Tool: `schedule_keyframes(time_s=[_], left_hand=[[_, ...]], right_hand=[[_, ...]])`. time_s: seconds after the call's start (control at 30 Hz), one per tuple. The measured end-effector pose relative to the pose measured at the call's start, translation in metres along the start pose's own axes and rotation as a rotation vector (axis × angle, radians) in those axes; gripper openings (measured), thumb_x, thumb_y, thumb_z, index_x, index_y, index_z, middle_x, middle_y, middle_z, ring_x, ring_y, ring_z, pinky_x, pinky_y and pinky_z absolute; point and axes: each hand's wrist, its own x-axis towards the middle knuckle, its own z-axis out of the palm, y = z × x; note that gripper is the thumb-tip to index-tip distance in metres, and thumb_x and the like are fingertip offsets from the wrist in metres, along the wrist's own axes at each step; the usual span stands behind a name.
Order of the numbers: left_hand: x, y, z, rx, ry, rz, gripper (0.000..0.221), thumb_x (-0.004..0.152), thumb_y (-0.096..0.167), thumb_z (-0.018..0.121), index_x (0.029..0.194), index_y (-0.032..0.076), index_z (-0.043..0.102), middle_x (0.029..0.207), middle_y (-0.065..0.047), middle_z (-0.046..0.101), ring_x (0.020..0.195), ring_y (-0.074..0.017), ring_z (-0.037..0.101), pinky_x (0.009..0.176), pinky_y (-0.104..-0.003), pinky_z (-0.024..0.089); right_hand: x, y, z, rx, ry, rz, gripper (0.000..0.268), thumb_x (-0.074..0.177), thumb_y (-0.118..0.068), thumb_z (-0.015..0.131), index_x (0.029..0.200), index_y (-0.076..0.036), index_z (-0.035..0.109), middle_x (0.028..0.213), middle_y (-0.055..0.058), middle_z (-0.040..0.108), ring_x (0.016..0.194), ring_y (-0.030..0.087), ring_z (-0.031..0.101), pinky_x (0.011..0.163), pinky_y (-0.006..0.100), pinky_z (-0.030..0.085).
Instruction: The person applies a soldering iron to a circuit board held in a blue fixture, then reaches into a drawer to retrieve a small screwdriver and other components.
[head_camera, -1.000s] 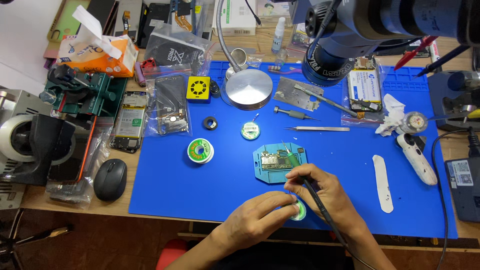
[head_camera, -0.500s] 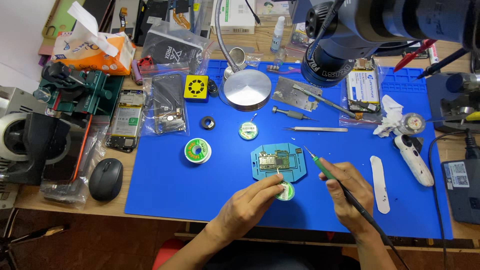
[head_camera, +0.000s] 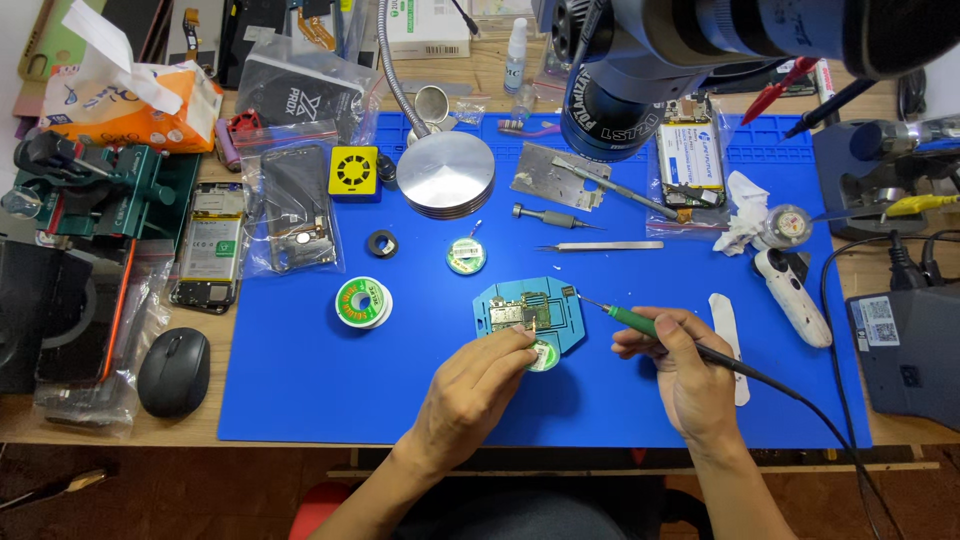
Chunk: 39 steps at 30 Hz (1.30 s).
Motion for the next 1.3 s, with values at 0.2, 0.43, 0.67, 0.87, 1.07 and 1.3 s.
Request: schedule_keyframes(time_s=[0.2, 0.43, 0.67, 0.87, 1.07, 1.3], left_hand=[[-0.001, -0.003, 0.001, 0.048, -0.014, -0.018, 0.015, 0.102, -0.003, 0.064, 0.116, -0.002, 0.067, 0.121, -0.018, 0.075, 0.11, -0.0331, 0.075, 0.096, -0.045, 0.06], [-0.003, 0.002, 0.011, 0.015, -0.071, -0.042, 0.021, 0.098, -0.003, 0.067, 0.118, 0.003, 0.069, 0.124, -0.015, 0.075, 0.114, -0.0298, 0.075, 0.1, -0.041, 0.058], [0.008, 0.04, 0.045, 0.036, -0.109, 0.06, 0.024, 0.094, -0.003, 0.073, 0.117, 0.003, 0.069, 0.125, -0.013, 0.076, 0.118, -0.0269, 0.075, 0.1, -0.039, 0.059], [-0.006, 0.039, 0.06, 0.112, -0.084, 0.032, 0.023, 0.095, -0.004, 0.072, 0.116, 0.006, 0.07, 0.123, -0.009, 0.077, 0.118, -0.0249, 0.075, 0.102, -0.036, 0.056], [-0.014, 0.041, 0.064, 0.191, -0.075, -0.018, 0.026, 0.095, -0.004, 0.073, 0.119, 0.005, 0.072, 0.124, -0.011, 0.078, 0.12, -0.0264, 0.074, 0.105, -0.04, 0.057], [-0.015, 0.047, 0.064, 0.216, -0.028, 0.008, 0.025, 0.094, -0.007, 0.077, 0.117, 0.0, 0.072, 0.121, -0.016, 0.077, 0.117, -0.0287, 0.074, 0.102, -0.04, 0.058]], right_hand=[[-0.001, 0.006, -0.003, 0.006, -0.03, -0.086, 0.031, 0.104, -0.015, 0.057, 0.118, 0.01, 0.069, 0.094, 0.028, 0.077, 0.082, 0.038, 0.077, 0.08, 0.042, 0.065], [-0.042, -0.031, -0.008, -0.256, -0.011, -0.314, 0.025, 0.096, -0.015, 0.069, 0.115, 0.0, 0.073, 0.101, 0.014, 0.078, 0.093, 0.025, 0.082, 0.089, 0.031, 0.068], [-0.087, -0.044, -0.057, -0.291, 0.118, -0.525, 0.026, 0.098, -0.016, 0.07, 0.118, -0.001, 0.07, 0.103, 0.014, 0.078, 0.093, 0.023, 0.081, 0.086, 0.03, 0.066], [-0.124, -0.056, -0.162, -0.391, 0.684, -0.785, 0.018, 0.102, -0.005, 0.068, 0.118, 0.003, 0.066, 0.103, 0.02, 0.074, 0.09, 0.025, 0.078, 0.085, 0.032, 0.067], [-0.125, -0.091, -0.248, -0.541, 0.862, -0.487, 0.016, 0.105, -0.004, 0.07, 0.12, 0.003, 0.072, 0.108, 0.015, 0.076, 0.1, 0.019, 0.074, 0.09, 0.027, 0.061], [-0.074, -0.113, -0.289, -0.778, 0.591, -0.298, 0.024, 0.098, -0.019, 0.078, 0.122, -0.016, 0.079, 0.117, 0.002, 0.077, 0.098, 0.011, 0.066, 0.087, 0.026, 0.045]])
